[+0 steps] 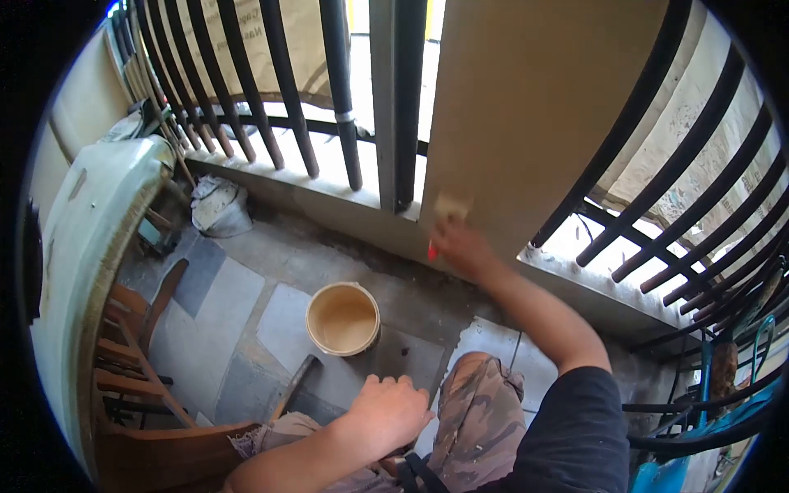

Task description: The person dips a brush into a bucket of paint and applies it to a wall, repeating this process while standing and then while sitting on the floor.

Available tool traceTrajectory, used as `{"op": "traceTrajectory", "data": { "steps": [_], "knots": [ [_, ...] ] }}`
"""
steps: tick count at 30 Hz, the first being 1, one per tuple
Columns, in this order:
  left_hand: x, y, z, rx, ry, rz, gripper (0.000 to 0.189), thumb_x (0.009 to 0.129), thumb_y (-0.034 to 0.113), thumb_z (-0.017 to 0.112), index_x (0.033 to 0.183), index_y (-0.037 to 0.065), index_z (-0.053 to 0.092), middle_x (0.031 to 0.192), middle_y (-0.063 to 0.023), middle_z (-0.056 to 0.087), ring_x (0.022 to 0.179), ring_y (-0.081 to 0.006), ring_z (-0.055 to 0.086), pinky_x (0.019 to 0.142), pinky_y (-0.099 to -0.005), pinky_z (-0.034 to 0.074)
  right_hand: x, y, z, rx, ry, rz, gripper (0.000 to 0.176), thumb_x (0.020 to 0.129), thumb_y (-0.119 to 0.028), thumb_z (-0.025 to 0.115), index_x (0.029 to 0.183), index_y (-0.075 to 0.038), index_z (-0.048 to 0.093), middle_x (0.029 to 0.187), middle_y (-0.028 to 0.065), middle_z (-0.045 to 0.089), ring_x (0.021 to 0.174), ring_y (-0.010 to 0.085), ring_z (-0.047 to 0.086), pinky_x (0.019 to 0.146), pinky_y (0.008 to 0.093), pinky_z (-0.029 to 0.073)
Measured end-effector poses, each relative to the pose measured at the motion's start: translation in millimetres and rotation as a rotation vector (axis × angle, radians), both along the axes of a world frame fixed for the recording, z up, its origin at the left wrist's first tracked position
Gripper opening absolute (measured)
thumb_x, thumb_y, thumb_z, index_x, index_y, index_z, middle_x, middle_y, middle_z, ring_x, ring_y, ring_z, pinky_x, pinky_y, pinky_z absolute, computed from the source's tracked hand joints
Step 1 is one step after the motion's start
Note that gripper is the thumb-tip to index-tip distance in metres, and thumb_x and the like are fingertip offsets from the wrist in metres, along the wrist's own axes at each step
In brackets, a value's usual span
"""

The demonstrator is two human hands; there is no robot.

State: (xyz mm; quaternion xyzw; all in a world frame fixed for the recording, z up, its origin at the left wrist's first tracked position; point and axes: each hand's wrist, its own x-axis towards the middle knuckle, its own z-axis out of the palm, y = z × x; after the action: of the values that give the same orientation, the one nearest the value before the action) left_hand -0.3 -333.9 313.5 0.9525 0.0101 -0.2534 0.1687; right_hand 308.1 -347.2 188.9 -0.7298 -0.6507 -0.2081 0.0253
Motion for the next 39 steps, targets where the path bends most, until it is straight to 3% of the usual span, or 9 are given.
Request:
{"op": "traceTrajectory", "data": {
  "steps": [2,6,12,15,19,23,29,35,39],
  "knots": [
    [-1,-1,-2,0.009,-0.022,0.001,0.031,0.088,0.031,0.051,0.096,0.004,0.063,0.096,-0.0157,0.060,0.093,-0.0310,0.060,0.079,-0.0435,0.043,-18,-5,-36,-0.197,0.121,-0.064,0.019,0.077,-0.009,0.053,0.096,-0.006,0.056,0.108,0.0151,0.051,0.100,0.0336,0.052,0.078,0.0412,0.051],
    [-4,-1,-2,-0.033,-0.008,-0.038,0.026,0.086,0.028,0.054,0.092,0.005,0.066,0.094,-0.0154,0.062,0.090,-0.0310,0.061,0.077,-0.0438,0.044,-10,-7,-51,-0.239,0.128,-0.027,0.018,0.077,-0.009,0.053,0.095,-0.007,0.055,0.110,0.0153,0.050,0.102,0.0333,0.052,0.077,0.0421,0.051],
    [6,-3,2,-0.055,0.006,-0.085,0.026,0.086,0.028,0.055,0.093,0.005,0.065,0.095,-0.0148,0.062,0.089,-0.0305,0.062,0.078,-0.0434,0.044,-5,-7,124,0.151,0.031,-0.174,0.021,0.074,-0.002,0.054,0.094,-0.007,0.055,0.106,0.0163,0.050,0.101,0.0343,0.052,0.075,0.0398,0.050],
    [10,-2,3,-0.049,0.007,-0.072,0.026,0.086,0.028,0.054,0.094,0.006,0.065,0.096,-0.0145,0.062,0.089,-0.0303,0.062,0.078,-0.0438,0.044,-15,-15,208,0.431,-0.242,-0.099,0.020,0.073,-0.001,0.055,0.093,-0.006,0.055,0.101,0.0146,0.051,0.097,0.0326,0.052,0.074,0.0389,0.050],
    [19,-7,0,-0.042,-0.026,-0.095,0.026,0.086,0.028,0.054,0.095,0.006,0.065,0.096,-0.0152,0.062,0.090,-0.0315,0.062,0.079,-0.0447,0.043,-2,-21,232,0.511,-0.381,-0.126,0.017,0.074,-0.004,0.056,0.090,-0.006,0.056,0.097,0.0142,0.051,0.096,0.0306,0.053,0.074,0.0382,0.050],
    [28,-16,-3,-0.045,-0.038,-0.158,0.026,0.086,0.027,0.054,0.096,0.005,0.065,0.097,-0.0156,0.062,0.091,-0.0322,0.062,0.080,-0.0455,0.043,8,-31,120,0.116,-0.215,-0.022,0.012,0.074,-0.008,0.056,0.086,-0.006,0.056,0.098,0.0125,0.052,0.103,0.0286,0.052,0.078,0.0374,0.051],
    [27,-31,-6,-0.080,-0.083,-0.211,0.024,0.085,0.023,0.054,0.094,0.002,0.064,0.093,-0.0162,0.061,0.089,-0.0321,0.061,0.077,-0.0455,0.044,-32,-65,-34,-0.136,0.099,-0.026,0.017,0.076,-0.012,0.056,0.092,-0.010,0.055,0.101,0.0095,0.053,0.099,0.0274,0.055,0.076,0.0351,0.052],
    [28,-35,2,-0.014,-0.095,-0.333,0.024,0.084,0.024,0.054,0.092,0.002,0.063,0.090,-0.0155,0.060,0.085,-0.0321,0.061,0.075,-0.0442,0.044,-45,-106,-85,-0.136,0.375,-0.205,0.021,0.074,-0.012,0.058,0.095,-0.010,0.057,0.102,0.0099,0.053,0.099,0.0277,0.055,0.077,0.0381,0.051],
    [42,-25,-8,-0.133,-0.143,-0.406,0.026,0.086,0.026,0.053,0.095,0.003,0.062,0.089,-0.0163,0.060,0.085,-0.0322,0.061,0.073,-0.0445,0.046,-33,-123,-75,-0.051,0.445,-0.319,0.022,0.073,-0.011,0.059,0.094,-0.009,0.058,0.103,0.0103,0.054,0.099,0.0283,0.054,0.080,0.0382,0.049]
  ]
}}
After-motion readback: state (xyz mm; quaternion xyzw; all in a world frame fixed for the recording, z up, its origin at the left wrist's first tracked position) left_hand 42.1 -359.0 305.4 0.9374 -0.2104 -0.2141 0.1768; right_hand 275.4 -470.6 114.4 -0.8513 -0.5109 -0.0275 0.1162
